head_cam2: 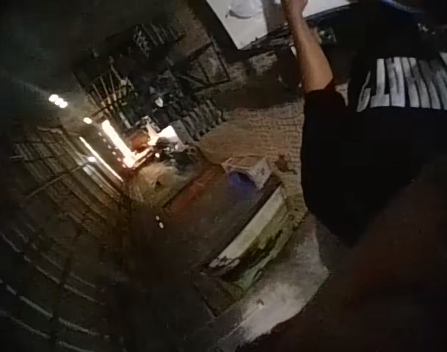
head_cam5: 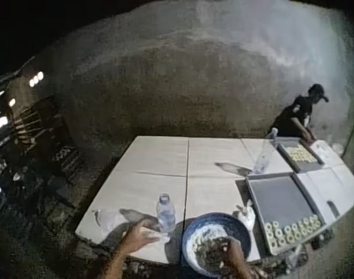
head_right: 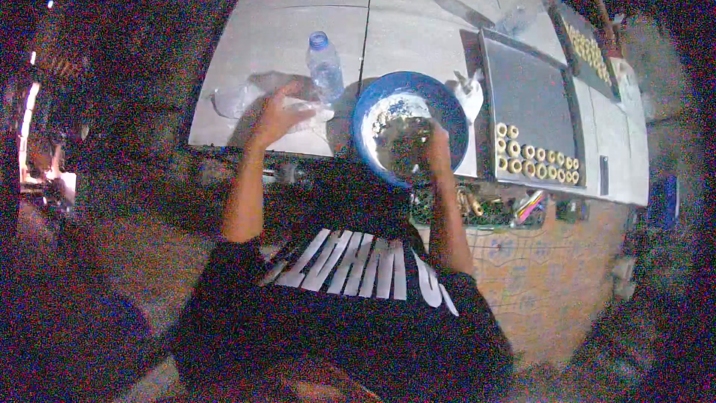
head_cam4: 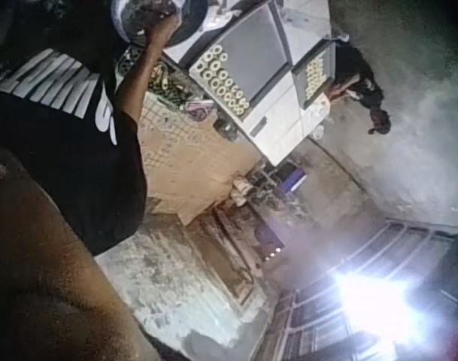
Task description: The person empties bags of flour into a bowl, pours water from a plastic bottle into the bowl, and kneads the dough mixture by hand.
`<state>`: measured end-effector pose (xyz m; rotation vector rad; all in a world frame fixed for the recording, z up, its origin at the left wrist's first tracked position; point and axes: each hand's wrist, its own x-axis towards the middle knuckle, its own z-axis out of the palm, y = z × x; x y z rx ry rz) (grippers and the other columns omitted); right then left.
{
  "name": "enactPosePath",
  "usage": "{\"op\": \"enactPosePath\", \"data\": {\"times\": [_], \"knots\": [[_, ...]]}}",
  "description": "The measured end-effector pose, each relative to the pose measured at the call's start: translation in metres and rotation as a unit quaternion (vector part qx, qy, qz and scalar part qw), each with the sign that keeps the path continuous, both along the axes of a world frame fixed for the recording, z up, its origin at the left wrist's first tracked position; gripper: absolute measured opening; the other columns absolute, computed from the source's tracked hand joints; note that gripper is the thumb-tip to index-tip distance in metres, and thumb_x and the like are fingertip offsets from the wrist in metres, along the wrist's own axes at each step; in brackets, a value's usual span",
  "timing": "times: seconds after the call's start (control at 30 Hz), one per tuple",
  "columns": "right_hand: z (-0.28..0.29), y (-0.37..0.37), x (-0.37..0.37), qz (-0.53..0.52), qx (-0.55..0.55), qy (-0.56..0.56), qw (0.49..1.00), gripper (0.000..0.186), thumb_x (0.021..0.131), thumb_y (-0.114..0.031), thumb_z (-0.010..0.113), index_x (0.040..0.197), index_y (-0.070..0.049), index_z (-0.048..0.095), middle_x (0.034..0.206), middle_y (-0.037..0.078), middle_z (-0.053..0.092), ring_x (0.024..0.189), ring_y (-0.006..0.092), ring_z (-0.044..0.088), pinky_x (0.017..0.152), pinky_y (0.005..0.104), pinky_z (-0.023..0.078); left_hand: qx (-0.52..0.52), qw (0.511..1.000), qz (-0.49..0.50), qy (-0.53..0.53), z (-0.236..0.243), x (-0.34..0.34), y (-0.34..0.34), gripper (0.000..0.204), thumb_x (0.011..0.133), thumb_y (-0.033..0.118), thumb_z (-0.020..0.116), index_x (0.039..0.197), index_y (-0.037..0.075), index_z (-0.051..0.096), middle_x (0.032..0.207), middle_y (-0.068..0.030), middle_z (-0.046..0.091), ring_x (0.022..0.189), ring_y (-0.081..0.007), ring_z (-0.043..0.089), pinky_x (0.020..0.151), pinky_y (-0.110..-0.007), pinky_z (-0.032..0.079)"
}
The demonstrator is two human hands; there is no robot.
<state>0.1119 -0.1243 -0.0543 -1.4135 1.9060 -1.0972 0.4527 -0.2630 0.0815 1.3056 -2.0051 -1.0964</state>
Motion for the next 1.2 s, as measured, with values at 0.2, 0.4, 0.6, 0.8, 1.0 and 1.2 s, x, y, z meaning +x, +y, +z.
{"op": "enactPosePath", "data": {"times": [0.2, 0.4, 0.6, 0.8, 1.0, 1.2], "knots": [[0.049, -0.002, 0.017, -0.031, -0.105, 0.080, 0.991, 0.018, 0.082, 0.002, 0.058, 0.099, 0.004, 0.065, 0.094, 0.022, 0.067, 0.085, 0.0333, 0.067, 0.072, 0.0393, 0.050, -0.006, 0.999, 0.053, 0.006, -0.038, 0.018, 0.020, 0.023, 0.080, 0.007, 0.074, 0.102, 0.001, 0.071, 0.118, -0.0122, 0.064, 0.107, -0.0204, 0.061, 0.088, -0.030, 0.050], [0.062, 0.006, 0.017, -0.039, -0.109, 0.031, 0.993, 0.018, 0.077, -0.003, 0.067, 0.095, -0.003, 0.068, 0.083, 0.013, 0.068, 0.076, 0.0206, 0.065, 0.068, 0.0347, 0.051, -0.244, 0.965, 0.065, 0.066, -0.095, 0.022, 0.014, 0.010, 0.083, -0.001, 0.067, 0.092, -0.004, 0.071, 0.099, -0.0149, 0.070, 0.095, -0.0218, 0.066, 0.086, -0.033, 0.051], [0.050, 0.010, -0.003, -0.048, 0.015, 0.085, 0.995, 0.019, 0.082, -0.001, 0.064, 0.100, 0.005, 0.065, 0.097, 0.016, 0.071, 0.078, 0.0172, 0.064, 0.070, 0.0312, 0.051, -0.153, 0.976, 0.129, 0.093, -0.040, -0.001, 0.033, 0.016, 0.085, 0.006, 0.069, 0.094, -0.007, 0.070, 0.088, -0.0138, 0.071, 0.078, -0.0158, 0.065, 0.074, -0.028, 0.050], [0.084, 0.024, 0.027, 0.096, 0.031, -0.197, 0.975, 0.044, 0.085, -0.011, 0.068, 0.126, 0.001, 0.056, 0.119, 0.012, 0.064, 0.110, 0.0207, 0.060, 0.095, 0.0354, 0.048, -0.059, 0.985, 0.090, 0.137, 0.005, -0.062, 0.052, 0.018, 0.085, 0.009, 0.070, 0.095, -0.005, 0.071, 0.086, -0.0134, 0.072, 0.075, -0.0126, 0.064, 0.069, -0.028, 0.050], [0.065, 0.022, 0.028, 0.052, 0.029, -0.333, 0.941, 0.043, 0.094, -0.026, 0.061, 0.127, 0.000, 0.052, 0.120, 0.009, 0.059, 0.105, 0.0183, 0.058, 0.087, 0.0321, 0.048, -0.055, 0.977, 0.051, 0.197, -0.007, -0.125, 0.073, 0.020, 0.085, 0.014, 0.071, 0.094, -0.004, 0.072, 0.083, -0.0140, 0.073, 0.073, -0.0162, 0.068, 0.067, -0.028, 0.052], [0.094, 0.014, 0.044, -0.085, 0.015, -0.574, 0.814, 0.035, 0.095, -0.036, 0.054, 0.112, -0.005, 0.057, 0.093, 0.001, 0.060, 0.077, 0.0103, 0.055, 0.071, 0.0252, 0.046, -0.068, 0.975, 0.021, 0.212, -0.017, -0.163, 0.087, 0.020, 0.083, 0.014, 0.072, 0.091, -0.005, 0.071, 0.081, -0.0146, 0.072, 0.069, -0.0171, 0.067, 0.067, -0.029, 0.052]]}}
